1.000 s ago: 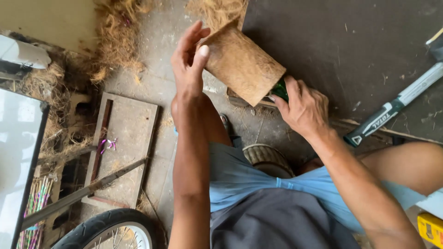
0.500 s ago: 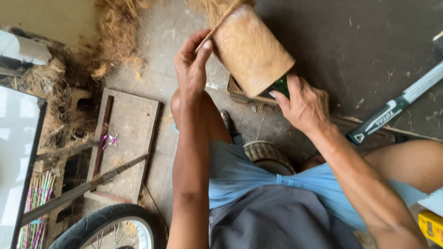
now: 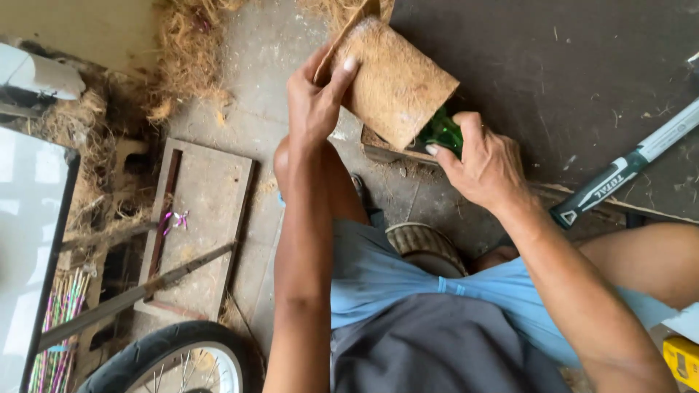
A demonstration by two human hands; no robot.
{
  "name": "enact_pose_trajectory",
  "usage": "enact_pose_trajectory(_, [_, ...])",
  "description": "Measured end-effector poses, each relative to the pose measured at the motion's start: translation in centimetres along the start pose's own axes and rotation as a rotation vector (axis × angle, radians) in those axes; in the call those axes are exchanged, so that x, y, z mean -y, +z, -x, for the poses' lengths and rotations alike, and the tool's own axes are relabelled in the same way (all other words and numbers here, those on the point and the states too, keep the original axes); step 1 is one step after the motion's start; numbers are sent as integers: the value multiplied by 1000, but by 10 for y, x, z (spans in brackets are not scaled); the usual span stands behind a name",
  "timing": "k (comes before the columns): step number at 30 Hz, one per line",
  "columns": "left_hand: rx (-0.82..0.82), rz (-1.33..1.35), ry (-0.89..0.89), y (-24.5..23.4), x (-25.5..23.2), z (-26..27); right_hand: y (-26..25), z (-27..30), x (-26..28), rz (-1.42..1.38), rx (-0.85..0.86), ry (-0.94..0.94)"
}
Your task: Trimming the edges of a coconut fiber sleeve with scissors and fitting it onto a glass bottle.
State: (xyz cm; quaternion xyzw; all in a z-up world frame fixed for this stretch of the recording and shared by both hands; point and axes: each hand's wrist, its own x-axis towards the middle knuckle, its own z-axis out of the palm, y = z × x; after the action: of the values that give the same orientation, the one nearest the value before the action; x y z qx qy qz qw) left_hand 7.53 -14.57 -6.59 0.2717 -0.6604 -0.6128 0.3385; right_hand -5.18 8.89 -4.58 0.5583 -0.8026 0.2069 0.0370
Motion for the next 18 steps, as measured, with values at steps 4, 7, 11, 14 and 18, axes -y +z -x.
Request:
enact_pose_trajectory(4, [-59,213,182,4,30,-2,-1,-7,-1,-196,68,121])
enact_pose_trajectory(7, [-24,174,138,3,39,0,10,-6,-6,-198,36,49])
enact_pose_trajectory(11, [47,129,87,-1,30,5,12,0,-5,-55,-125,-78])
enact_pose_trajectory(14, [40,136,55,-6,23,8,-11,-7,7,-119,-39,-40])
enact_pose_trajectory(18, [50,283,54,-4,36,1,11,-9,-13,-97,-85,-126])
